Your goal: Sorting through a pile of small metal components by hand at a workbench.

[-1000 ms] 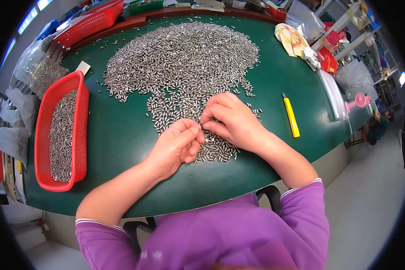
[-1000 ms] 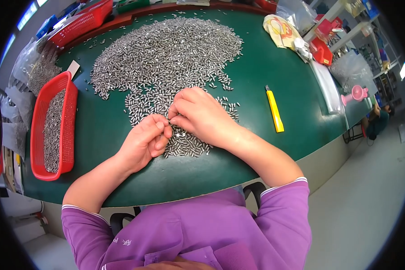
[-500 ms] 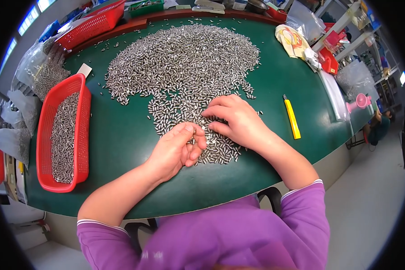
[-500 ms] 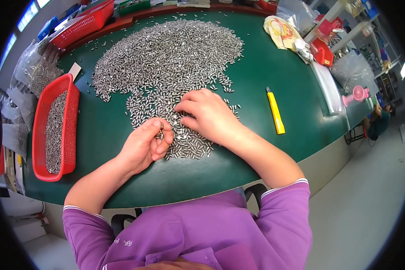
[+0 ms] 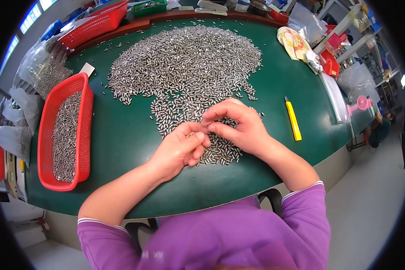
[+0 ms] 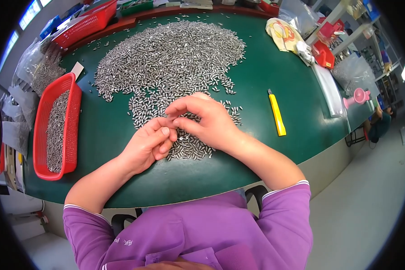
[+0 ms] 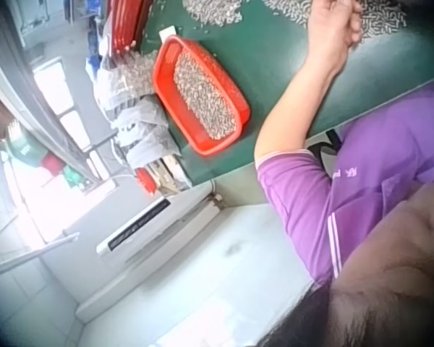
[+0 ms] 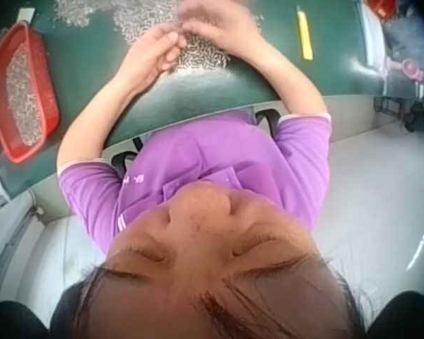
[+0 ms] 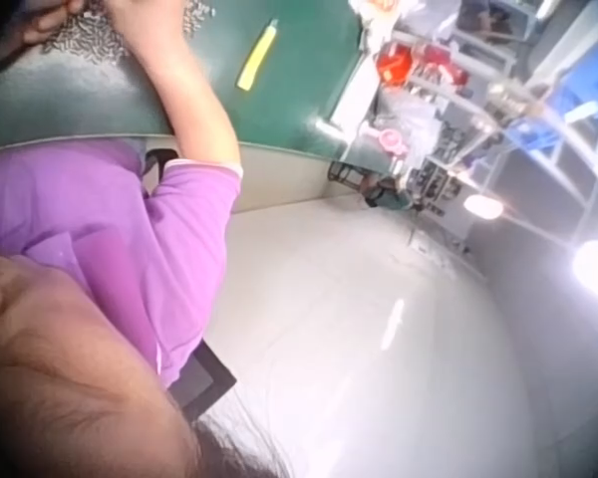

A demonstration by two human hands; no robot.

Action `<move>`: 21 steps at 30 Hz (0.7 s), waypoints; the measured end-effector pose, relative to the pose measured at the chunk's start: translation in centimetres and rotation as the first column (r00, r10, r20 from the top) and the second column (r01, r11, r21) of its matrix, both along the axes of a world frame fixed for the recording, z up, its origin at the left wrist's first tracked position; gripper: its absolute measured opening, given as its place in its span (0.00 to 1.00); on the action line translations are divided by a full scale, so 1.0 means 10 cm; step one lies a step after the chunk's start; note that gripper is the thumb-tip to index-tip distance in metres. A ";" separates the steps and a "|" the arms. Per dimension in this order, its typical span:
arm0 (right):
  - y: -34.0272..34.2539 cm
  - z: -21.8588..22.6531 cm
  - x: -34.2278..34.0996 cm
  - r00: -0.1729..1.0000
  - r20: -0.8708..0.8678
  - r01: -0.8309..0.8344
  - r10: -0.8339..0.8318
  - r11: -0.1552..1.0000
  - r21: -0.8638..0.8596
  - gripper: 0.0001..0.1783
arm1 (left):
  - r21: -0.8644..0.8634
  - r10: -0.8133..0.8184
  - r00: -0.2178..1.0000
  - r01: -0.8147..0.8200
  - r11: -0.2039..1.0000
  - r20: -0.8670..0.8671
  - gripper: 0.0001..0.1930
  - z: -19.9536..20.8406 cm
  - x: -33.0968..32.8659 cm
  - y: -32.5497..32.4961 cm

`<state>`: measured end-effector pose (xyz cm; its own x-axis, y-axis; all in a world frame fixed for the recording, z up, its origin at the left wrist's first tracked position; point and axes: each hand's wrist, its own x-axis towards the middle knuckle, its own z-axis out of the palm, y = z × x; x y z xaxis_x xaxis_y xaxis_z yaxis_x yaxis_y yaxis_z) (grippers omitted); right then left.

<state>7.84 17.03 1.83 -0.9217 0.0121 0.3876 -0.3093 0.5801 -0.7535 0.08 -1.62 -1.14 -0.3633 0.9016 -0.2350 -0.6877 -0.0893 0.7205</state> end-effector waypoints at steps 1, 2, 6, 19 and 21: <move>-0.03 -0.02 0.01 1.000 0.000 -0.012 0.012 0.997 -0.077 0.15 | 0.000 0.000 1.000 0.000 1.000 -0.001 0.10 0.00 0.01 0.00; -0.03 -0.01 0.02 0.999 -0.008 -0.032 0.032 0.999 0.003 0.20 | -0.014 0.011 1.000 -0.011 1.000 -0.019 0.11 -0.01 0.02 0.00; -0.01 0.04 0.01 0.997 -0.063 -0.032 0.041 0.990 0.135 0.25 | -0.050 0.035 0.999 -0.036 0.998 -0.024 0.14 -0.02 0.01 -0.01; 0.24 0.05 0.03 0.994 0.036 0.068 -0.099 0.864 0.499 0.19 | -0.018 0.035 0.999 -0.034 0.999 0.026 0.08 -0.02 0.00 0.02; 0.24 0.02 0.01 0.978 0.179 0.001 -0.104 0.868 0.496 0.13 | -0.022 0.032 0.999 -0.032 0.999 0.026 0.09 -0.01 0.02 0.01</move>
<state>7.90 19.45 1.99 -0.9820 -0.0823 0.1699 -0.1461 0.9015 -0.4074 0.25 -1.55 -1.22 -0.3851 0.8841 -0.2647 -0.7038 -0.0958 0.7039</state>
